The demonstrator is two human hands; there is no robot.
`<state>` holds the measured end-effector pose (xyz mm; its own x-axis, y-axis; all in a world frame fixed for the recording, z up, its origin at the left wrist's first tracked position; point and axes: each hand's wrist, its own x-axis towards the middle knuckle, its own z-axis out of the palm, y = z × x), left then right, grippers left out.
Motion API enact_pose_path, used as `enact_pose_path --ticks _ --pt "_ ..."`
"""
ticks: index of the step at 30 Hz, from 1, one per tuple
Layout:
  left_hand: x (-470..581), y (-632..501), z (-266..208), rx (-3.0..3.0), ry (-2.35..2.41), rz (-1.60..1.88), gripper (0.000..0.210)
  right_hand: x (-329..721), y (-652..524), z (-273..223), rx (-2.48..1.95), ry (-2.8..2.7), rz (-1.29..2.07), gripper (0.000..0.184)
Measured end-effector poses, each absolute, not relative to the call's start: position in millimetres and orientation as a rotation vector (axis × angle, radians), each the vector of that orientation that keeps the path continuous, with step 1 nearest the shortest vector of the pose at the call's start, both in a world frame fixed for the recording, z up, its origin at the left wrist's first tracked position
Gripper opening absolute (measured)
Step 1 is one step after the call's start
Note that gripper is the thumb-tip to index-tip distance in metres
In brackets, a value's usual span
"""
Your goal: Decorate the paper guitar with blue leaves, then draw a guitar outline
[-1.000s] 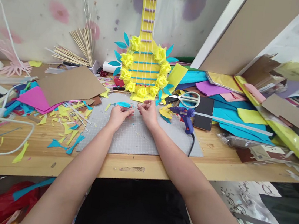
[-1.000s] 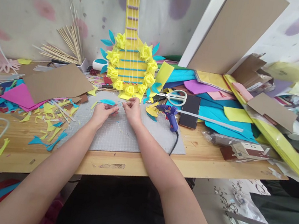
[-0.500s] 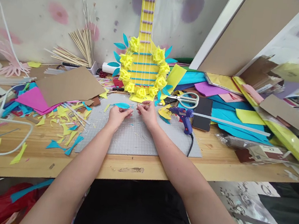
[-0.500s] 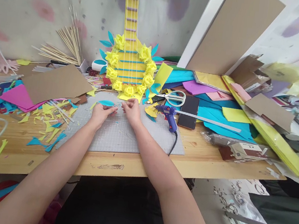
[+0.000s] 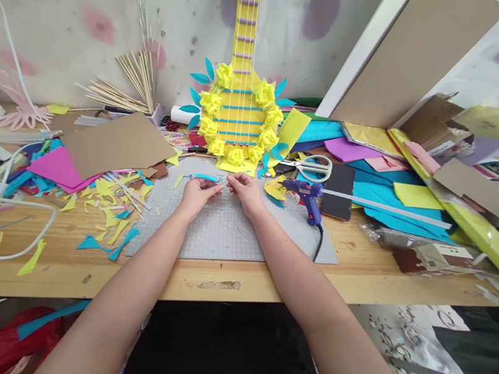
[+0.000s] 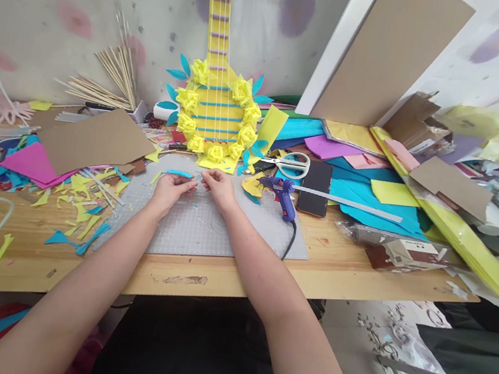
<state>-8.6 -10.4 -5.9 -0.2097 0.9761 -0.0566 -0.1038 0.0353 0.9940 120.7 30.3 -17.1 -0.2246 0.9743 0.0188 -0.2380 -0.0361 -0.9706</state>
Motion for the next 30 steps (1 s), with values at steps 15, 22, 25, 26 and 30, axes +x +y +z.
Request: enact_pose_path --ticks 15,22,25,26,30 --pt "-5.5 -13.5 2.0 0.856 1.329 1.332 0.031 119.3 28.4 -16.8 -0.877 -1.229 1.427 0.037" --pt "-5.1 -13.3 1.9 0.874 1.345 1.294 0.036 120.2 27.4 -16.4 -0.835 -1.251 1.412 0.038" --pt "-5.3 -12.3 0.4 0.864 1.353 1.303 0.035 119.6 27.4 -16.7 -0.838 -1.257 1.404 0.038" --pt "-5.3 -12.0 -0.1 0.866 1.356 1.309 0.035 119.3 27.3 -16.7 -0.845 -1.257 1.401 0.037" --pt "-4.5 -12.0 -1.1 0.900 1.372 1.321 0.036 118.3 27.0 -15.8 -0.879 -1.252 1.401 0.037"
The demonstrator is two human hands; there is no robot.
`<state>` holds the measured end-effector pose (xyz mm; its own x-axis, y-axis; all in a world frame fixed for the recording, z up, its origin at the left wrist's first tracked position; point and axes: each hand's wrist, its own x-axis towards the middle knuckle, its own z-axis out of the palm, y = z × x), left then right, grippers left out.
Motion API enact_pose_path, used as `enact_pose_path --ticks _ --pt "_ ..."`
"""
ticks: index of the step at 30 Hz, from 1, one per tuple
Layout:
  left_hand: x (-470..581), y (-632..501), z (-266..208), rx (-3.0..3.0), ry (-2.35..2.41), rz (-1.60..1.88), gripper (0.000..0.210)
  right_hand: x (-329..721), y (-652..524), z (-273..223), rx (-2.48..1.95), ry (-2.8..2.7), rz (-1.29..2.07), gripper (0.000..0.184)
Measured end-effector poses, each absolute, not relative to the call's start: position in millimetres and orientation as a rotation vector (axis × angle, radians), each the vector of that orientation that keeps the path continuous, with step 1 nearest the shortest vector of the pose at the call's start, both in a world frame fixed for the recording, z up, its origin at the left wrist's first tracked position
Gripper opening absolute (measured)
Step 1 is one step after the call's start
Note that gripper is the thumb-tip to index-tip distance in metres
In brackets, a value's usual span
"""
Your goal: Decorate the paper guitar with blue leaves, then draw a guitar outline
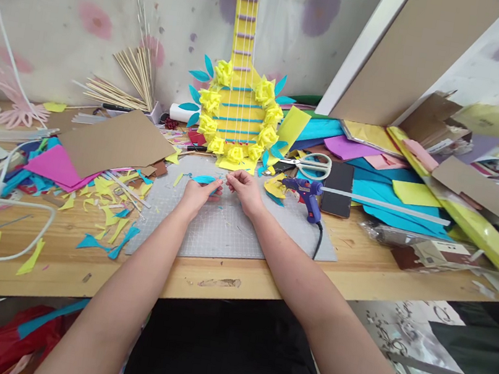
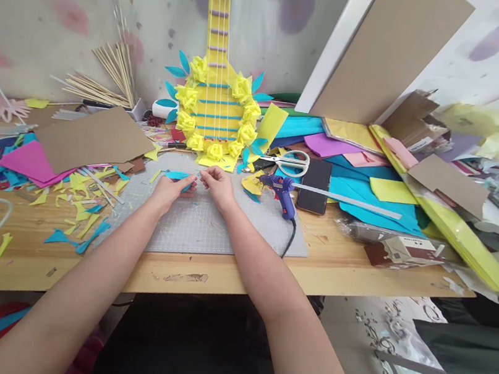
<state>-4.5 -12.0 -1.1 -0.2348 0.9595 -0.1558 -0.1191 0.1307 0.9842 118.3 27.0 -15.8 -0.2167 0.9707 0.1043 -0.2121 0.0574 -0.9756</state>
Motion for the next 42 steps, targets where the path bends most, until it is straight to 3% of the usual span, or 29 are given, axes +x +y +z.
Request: enact_pose_path --ticks 16,33,42 --pt "-1.3 -12.6 -2.8 0.949 1.355 1.361 0.037 121.7 26.5 -14.7 -0.868 -1.239 1.399 0.038" --pt "-5.8 -7.7 -15.6 1.168 1.474 1.503 0.020 127.9 20.3 -7.7 -0.940 -1.226 1.520 0.042" --pt "-8.8 -6.6 -17.1 1.201 1.481 1.518 0.028 125.1 23.6 -14.2 -0.947 -1.228 1.472 0.039"
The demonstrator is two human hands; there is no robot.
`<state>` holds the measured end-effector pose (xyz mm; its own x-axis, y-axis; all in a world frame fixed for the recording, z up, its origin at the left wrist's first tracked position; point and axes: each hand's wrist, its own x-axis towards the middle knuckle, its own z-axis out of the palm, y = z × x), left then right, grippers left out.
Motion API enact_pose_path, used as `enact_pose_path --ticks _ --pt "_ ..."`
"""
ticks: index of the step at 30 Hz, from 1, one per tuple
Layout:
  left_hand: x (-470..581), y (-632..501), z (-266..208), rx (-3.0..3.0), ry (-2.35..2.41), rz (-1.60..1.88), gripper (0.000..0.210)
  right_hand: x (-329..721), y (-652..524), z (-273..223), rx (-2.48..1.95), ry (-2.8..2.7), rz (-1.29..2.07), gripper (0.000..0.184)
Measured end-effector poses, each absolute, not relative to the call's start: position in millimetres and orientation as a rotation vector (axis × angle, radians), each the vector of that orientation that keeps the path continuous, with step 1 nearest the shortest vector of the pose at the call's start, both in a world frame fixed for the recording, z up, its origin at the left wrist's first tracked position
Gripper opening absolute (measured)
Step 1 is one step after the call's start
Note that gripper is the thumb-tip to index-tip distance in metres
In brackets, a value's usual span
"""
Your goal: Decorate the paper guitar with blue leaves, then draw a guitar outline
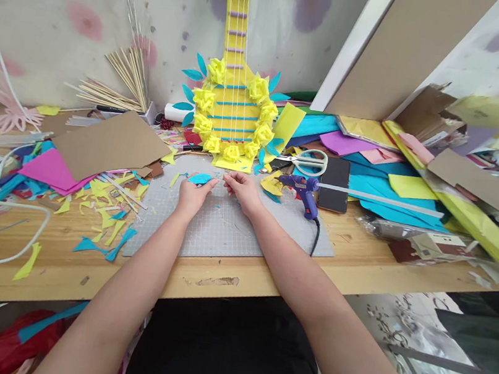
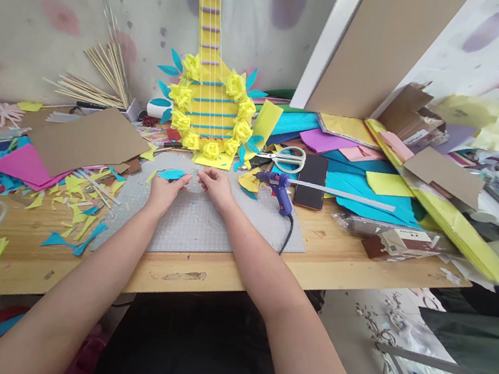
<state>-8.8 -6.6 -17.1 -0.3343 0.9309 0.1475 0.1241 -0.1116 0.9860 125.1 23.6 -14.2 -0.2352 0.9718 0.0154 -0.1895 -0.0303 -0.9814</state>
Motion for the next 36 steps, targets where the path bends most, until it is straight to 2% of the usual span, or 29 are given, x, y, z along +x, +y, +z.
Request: enact_pose_path --ticks 23,27,33,36 --pt "-12.0 -8.0 -17.8 1.295 1.456 1.544 0.028 123.2 22.1 -14.0 -0.971 -1.235 1.453 0.035" --pt "-11.3 -7.4 -17.4 1.218 1.416 1.563 0.030 122.9 20.6 -11.8 -0.981 -1.233 1.453 0.029" --pt "-12.6 -5.3 -20.8 1.207 1.443 1.578 0.024 122.9 18.9 -5.1 -1.043 -1.186 1.495 0.010" --pt "-13.7 -5.2 -18.8 1.139 1.447 1.620 0.022 123.7 21.7 -9.1 -1.192 -1.197 1.365 0.013"
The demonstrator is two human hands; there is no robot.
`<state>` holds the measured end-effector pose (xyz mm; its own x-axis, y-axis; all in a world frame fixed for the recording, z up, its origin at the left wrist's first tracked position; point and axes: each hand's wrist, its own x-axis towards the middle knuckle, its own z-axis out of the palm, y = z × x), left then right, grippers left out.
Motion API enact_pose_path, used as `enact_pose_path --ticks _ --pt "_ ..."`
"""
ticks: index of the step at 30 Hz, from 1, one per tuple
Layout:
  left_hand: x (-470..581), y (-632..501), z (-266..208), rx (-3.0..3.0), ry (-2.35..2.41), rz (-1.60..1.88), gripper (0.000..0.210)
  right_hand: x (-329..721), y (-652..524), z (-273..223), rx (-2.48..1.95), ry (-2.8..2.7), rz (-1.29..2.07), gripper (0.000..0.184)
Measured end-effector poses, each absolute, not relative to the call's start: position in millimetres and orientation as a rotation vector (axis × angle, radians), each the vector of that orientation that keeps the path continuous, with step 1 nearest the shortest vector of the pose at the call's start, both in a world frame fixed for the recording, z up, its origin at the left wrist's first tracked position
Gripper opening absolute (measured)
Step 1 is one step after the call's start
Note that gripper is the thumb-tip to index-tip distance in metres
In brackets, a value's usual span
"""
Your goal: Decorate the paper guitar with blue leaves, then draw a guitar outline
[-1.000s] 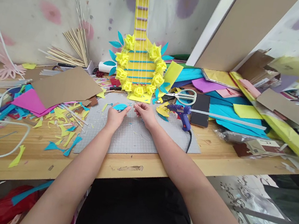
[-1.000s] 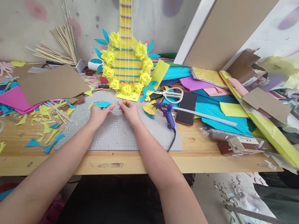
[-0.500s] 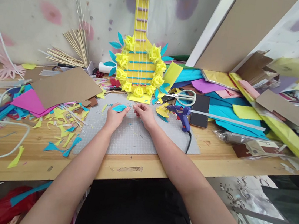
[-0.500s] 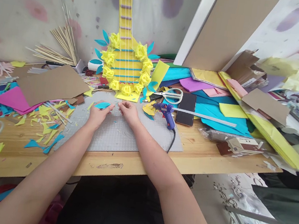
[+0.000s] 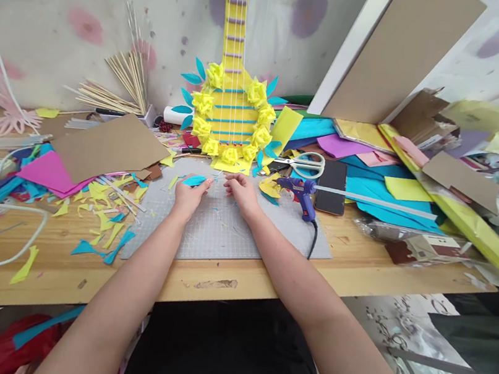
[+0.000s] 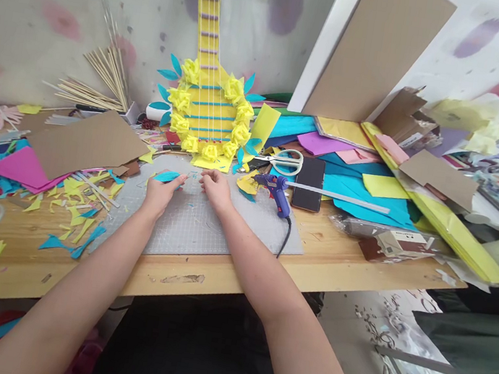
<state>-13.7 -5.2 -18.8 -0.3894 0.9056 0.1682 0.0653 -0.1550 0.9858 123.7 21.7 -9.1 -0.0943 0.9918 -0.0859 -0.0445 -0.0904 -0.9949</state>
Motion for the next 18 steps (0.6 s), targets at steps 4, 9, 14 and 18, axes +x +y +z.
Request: enact_pose_path --ticks 4,9,14,18 --pt "-15.6 -5.2 -13.4 1.014 1.481 1.653 0.017 127.6 26.9 -13.3 -1.354 -1.332 1.047 0.023" --pt "-16.9 -4.0 -8.9 0.871 1.543 1.641 0.012 139.9 28.9 22.2 -1.472 -1.677 0.727 0.024" --pt "-14.8 -4.2 -7.3 0.845 1.553 1.640 0.012 170.8 36.0 91.7 -1.707 -2.141 0.353 0.031" --pt "-12.4 -5.0 -6.7 0.848 1.515 1.643 0.014 202.2 62.6 114.0 -2.098 -2.387 0.181 0.009"
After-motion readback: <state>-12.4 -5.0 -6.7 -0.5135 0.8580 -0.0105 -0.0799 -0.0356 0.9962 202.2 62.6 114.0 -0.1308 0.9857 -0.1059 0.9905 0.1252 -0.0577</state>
